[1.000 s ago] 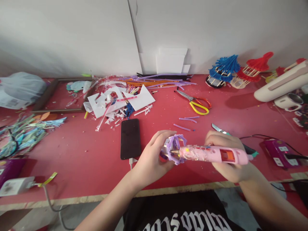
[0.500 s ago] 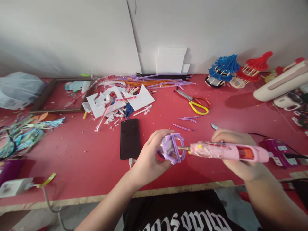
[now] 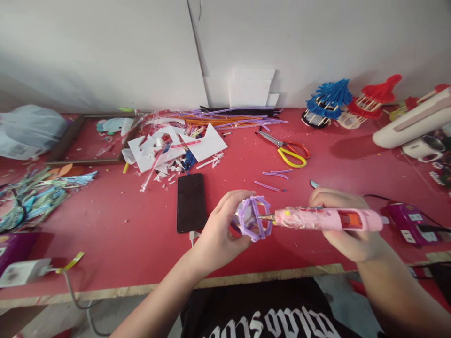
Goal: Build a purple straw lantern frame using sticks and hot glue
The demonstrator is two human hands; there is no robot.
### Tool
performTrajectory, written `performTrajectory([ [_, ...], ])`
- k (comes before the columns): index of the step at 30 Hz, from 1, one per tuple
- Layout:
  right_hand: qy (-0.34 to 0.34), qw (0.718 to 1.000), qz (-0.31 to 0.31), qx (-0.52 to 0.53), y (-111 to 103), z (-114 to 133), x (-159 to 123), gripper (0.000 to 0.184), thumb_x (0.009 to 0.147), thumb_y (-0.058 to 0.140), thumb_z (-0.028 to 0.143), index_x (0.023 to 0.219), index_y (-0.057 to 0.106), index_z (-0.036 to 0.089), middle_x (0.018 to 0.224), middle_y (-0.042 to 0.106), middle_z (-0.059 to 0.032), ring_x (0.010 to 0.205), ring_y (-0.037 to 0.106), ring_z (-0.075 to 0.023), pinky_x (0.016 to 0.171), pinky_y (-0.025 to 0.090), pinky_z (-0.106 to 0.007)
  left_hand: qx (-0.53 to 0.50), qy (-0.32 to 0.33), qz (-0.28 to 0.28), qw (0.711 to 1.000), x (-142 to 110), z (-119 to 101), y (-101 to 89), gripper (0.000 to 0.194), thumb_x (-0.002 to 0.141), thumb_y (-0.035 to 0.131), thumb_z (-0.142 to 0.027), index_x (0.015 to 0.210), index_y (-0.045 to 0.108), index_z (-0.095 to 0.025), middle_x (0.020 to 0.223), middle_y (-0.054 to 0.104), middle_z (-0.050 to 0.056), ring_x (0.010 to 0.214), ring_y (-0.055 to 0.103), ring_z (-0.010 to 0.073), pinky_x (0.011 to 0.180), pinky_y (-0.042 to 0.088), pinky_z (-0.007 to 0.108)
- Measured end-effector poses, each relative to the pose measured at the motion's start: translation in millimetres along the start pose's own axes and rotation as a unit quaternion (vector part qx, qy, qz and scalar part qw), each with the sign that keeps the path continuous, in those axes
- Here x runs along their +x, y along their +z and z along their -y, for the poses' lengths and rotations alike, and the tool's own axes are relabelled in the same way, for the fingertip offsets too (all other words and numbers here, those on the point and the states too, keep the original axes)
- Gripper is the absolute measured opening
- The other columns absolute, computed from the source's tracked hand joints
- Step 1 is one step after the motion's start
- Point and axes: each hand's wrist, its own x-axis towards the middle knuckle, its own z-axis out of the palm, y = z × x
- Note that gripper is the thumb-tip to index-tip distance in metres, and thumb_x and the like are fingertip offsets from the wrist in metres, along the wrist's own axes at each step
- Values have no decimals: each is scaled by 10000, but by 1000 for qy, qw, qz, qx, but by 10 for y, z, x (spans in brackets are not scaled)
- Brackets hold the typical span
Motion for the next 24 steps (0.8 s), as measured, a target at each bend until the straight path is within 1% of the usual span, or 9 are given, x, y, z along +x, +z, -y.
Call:
performTrajectory([
  [6, -9, 1000, 9, -6, -5, 5, 12, 192, 731, 545, 75, 744, 435, 232, 671, 436, -4, 586, 397, -173, 541, 257, -328, -1, 5, 4, 1000, 5, -9, -7, 524, 791, 689, -156, 1277, 507, -227, 1219, 623, 98, 1117, 631, 240, 940, 539, 391],
  [10, -15, 1000, 6, -10, -7, 9, 21, 172, 744, 540, 92, 745, 444, 234, 656, 430, -2, 572, 392, -173, 527, 256, -329, 5, 5, 3, 1000, -1, -2, 0, 539, 786, 705, -159, 1282, 506, -237, 1217, 626, 95, 1113, 632, 245, 945, 537, 395],
  [16, -7, 1000, 12, -21, -11, 13, 26, 166, 755, 539, 102, 755, 442, 237, 648, 424, -3, 567, 378, -171, 514, 243, -335, 8, 11, 3, 1000, 2, 5, 1, 553, 780, 706, -147, 1285, 503, -240, 1206, 620, 97, 1108, 629, 245, 950, 541, 400],
  [24, -9, 1000, 12, -10, -12, 2, 11, 220, 731, 551, 81, 738, 396, 237, 654, 397, 5, 567, 371, -164, 524, 238, -331, 8, 17, 2, 1000, -13, 21, -2, 563, 780, 697, -133, 1293, 493, -244, 1210, 616, 88, 1112, 626, 234, 958, 535, 385],
])
